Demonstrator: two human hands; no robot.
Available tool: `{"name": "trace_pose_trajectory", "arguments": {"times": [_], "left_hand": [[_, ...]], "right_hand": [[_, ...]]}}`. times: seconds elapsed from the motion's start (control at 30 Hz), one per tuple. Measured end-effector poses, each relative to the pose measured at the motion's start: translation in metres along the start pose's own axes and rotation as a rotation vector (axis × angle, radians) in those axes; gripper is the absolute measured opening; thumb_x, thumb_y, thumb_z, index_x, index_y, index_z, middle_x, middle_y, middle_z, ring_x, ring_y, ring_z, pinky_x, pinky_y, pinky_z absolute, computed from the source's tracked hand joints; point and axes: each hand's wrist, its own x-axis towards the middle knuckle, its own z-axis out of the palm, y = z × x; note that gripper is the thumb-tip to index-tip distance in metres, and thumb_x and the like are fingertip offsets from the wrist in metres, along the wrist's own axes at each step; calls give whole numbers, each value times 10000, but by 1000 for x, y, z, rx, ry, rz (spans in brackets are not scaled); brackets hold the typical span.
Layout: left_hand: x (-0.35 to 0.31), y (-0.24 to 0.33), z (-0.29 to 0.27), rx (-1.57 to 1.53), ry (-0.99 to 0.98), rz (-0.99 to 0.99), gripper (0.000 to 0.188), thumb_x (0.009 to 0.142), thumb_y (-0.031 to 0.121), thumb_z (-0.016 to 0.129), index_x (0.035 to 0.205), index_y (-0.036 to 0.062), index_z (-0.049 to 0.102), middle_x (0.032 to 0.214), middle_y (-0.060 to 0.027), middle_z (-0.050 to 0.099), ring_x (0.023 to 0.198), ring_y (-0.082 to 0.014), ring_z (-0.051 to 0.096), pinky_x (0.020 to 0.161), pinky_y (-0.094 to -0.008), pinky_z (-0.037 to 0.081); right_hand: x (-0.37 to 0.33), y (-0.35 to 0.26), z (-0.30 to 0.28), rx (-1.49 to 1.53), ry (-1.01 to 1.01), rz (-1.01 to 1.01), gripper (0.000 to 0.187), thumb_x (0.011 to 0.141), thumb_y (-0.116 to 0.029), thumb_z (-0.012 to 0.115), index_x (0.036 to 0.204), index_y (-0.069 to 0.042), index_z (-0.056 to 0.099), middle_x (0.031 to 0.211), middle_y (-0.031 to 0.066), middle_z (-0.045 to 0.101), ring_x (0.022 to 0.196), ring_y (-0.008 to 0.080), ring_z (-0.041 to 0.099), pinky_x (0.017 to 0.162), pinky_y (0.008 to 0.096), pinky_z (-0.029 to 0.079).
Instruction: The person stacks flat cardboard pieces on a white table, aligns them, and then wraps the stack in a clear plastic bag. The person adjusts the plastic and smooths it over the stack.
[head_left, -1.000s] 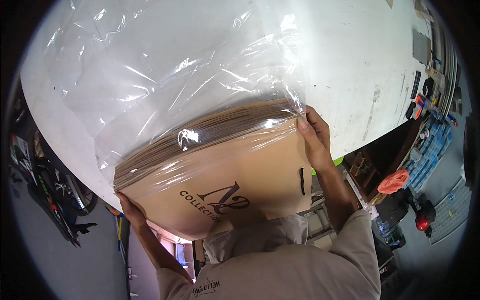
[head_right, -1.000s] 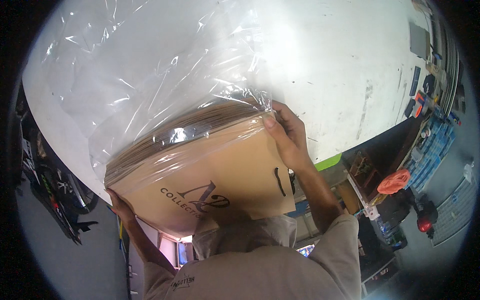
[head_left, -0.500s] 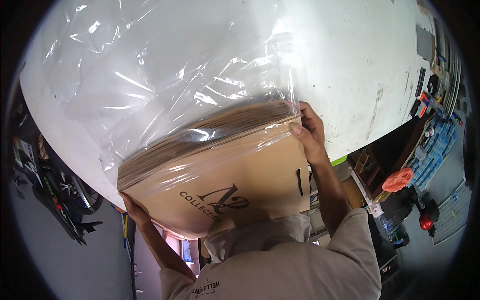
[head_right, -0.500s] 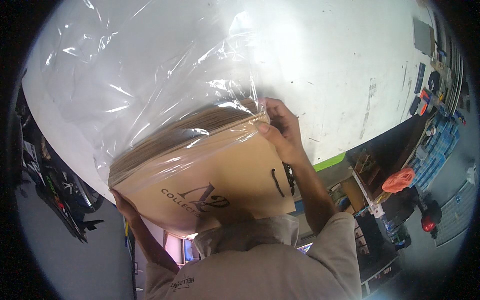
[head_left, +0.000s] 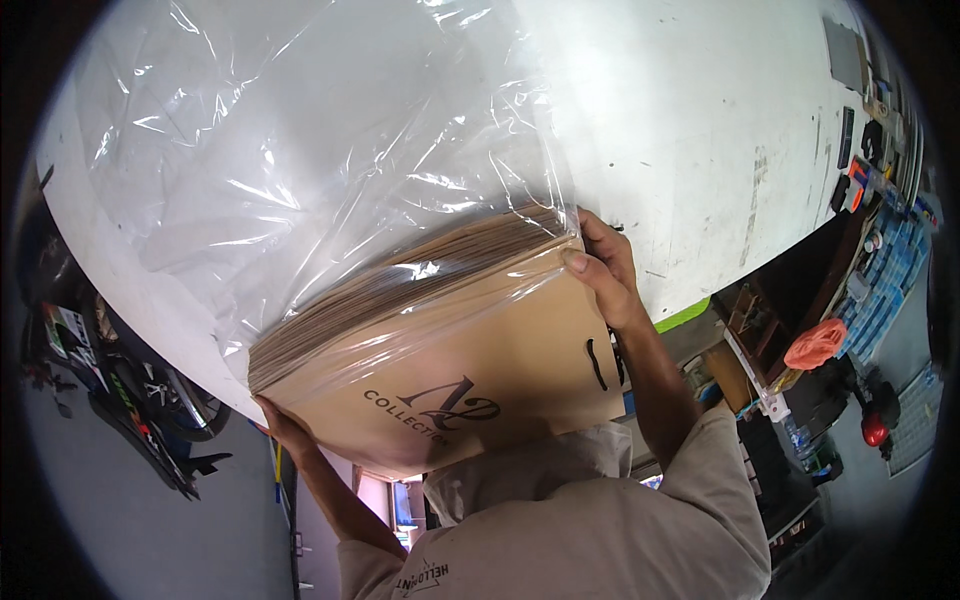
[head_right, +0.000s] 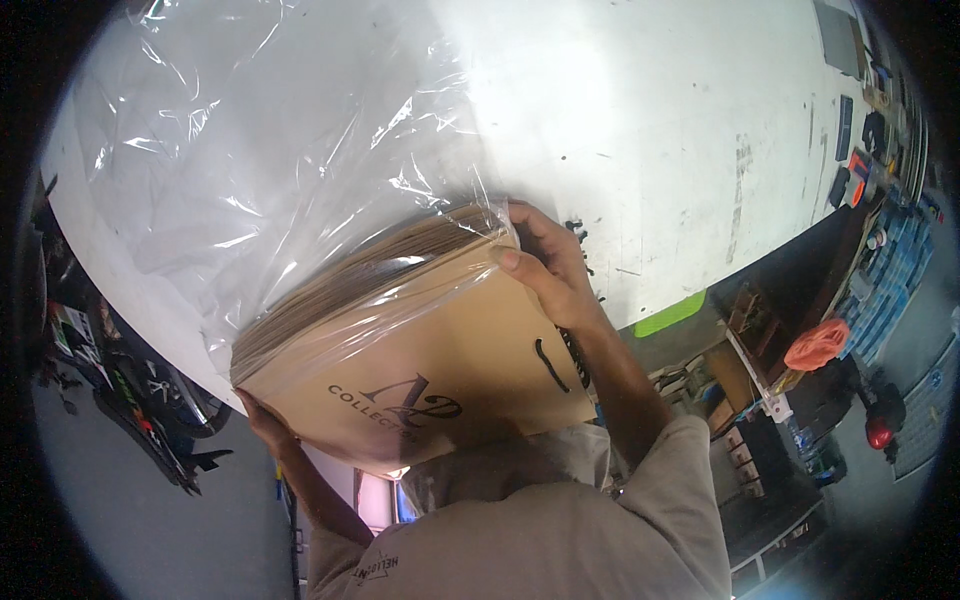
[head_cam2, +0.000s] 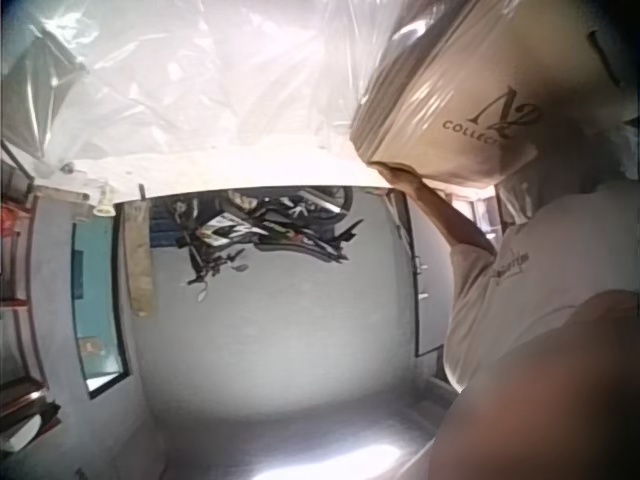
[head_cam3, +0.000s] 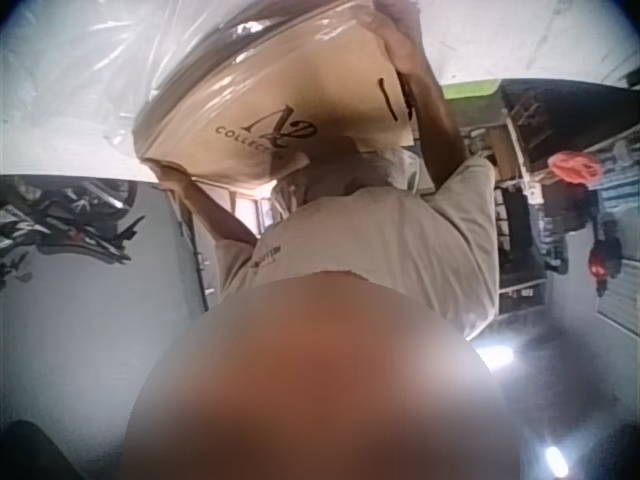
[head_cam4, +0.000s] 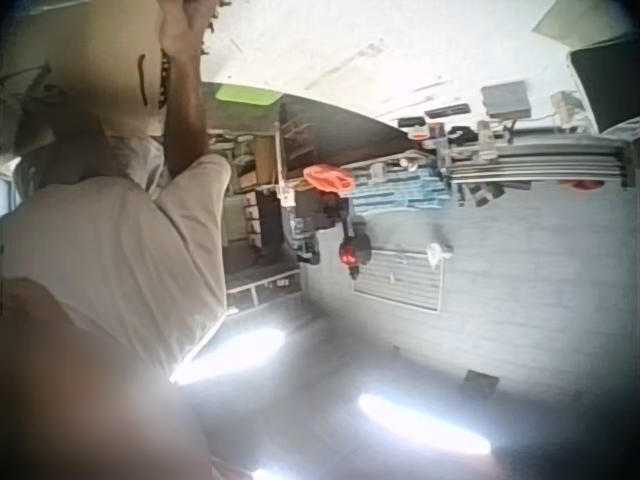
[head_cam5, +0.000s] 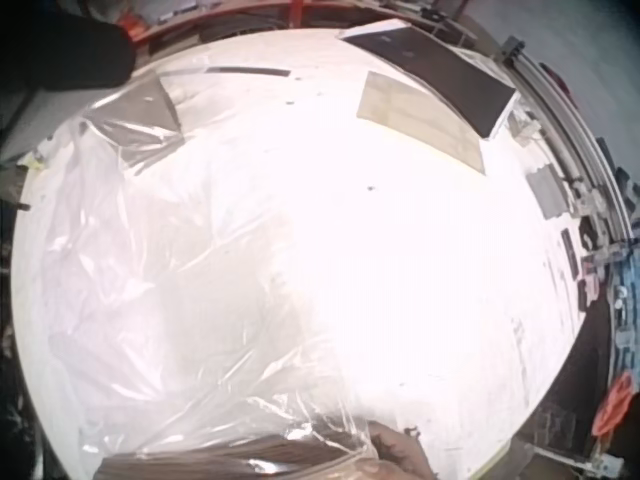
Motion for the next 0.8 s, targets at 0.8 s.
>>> {"name": "trace_pose_trajectory", "arguments": {"times": [0.8], "left_hand": [[7,8,-17,-196,-443,-117,723,1054,569,362,1520,16,367,1490,-139,482,1363,-275,462,1137,-423,354]], "right_hand": [[-15,-3,-8,-63,-36,-30,497,972,-240,625,1374,27,509,1286,114,588,1210,174,505,1047,327,389]]}}
